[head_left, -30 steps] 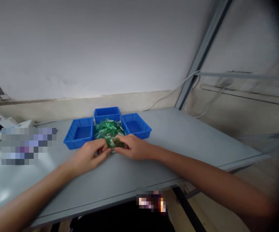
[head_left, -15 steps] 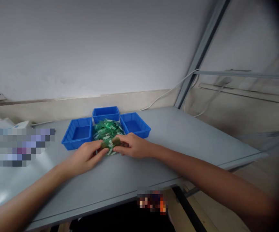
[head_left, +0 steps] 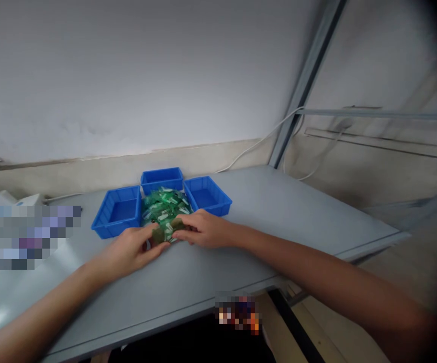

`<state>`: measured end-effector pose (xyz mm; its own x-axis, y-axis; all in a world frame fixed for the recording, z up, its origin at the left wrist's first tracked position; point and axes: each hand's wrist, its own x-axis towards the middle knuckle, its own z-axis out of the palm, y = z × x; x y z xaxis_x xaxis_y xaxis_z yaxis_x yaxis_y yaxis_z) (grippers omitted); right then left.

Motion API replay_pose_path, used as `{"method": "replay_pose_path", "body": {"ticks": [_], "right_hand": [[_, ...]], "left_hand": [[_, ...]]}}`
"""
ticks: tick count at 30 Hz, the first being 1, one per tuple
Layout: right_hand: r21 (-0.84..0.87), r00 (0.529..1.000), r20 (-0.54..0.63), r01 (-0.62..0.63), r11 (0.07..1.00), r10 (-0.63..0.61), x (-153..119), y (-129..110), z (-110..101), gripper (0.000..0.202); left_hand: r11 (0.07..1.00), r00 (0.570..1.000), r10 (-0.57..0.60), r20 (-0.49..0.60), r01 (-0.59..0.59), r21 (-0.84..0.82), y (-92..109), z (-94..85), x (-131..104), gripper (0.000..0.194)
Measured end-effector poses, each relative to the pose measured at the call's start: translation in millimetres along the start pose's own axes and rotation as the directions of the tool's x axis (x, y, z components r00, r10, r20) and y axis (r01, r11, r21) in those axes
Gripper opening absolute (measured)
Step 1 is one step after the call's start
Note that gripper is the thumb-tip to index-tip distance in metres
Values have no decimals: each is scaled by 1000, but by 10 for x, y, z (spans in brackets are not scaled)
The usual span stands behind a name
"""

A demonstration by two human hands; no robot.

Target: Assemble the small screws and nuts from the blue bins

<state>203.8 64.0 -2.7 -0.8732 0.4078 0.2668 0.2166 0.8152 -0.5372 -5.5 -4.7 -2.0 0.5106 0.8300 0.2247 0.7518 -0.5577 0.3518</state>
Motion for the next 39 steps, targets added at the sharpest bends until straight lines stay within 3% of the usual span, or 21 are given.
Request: {"method": "replay_pose_path", "body": {"ticks": [11,18,32,39], "right_hand": [[-23,998,55,32,999,-31,8,-26,-21,31],[-5,999,18,46,999,-46,-10,-32,2,24],[-83,993,-22,115,990,-117,10,20,44,21],[-63,994,21,108,992,-107,12,38,24,25]], "left_hand": [[980,993,115,21,-117,159,-6,10,5,18],[913,969,233,76,-246,325,-71,26,-9,20],[939,978,207,21,-204,277,3,18,-11,24],[926,973,229,-14,-213,313,-46,21,3,31]]}}
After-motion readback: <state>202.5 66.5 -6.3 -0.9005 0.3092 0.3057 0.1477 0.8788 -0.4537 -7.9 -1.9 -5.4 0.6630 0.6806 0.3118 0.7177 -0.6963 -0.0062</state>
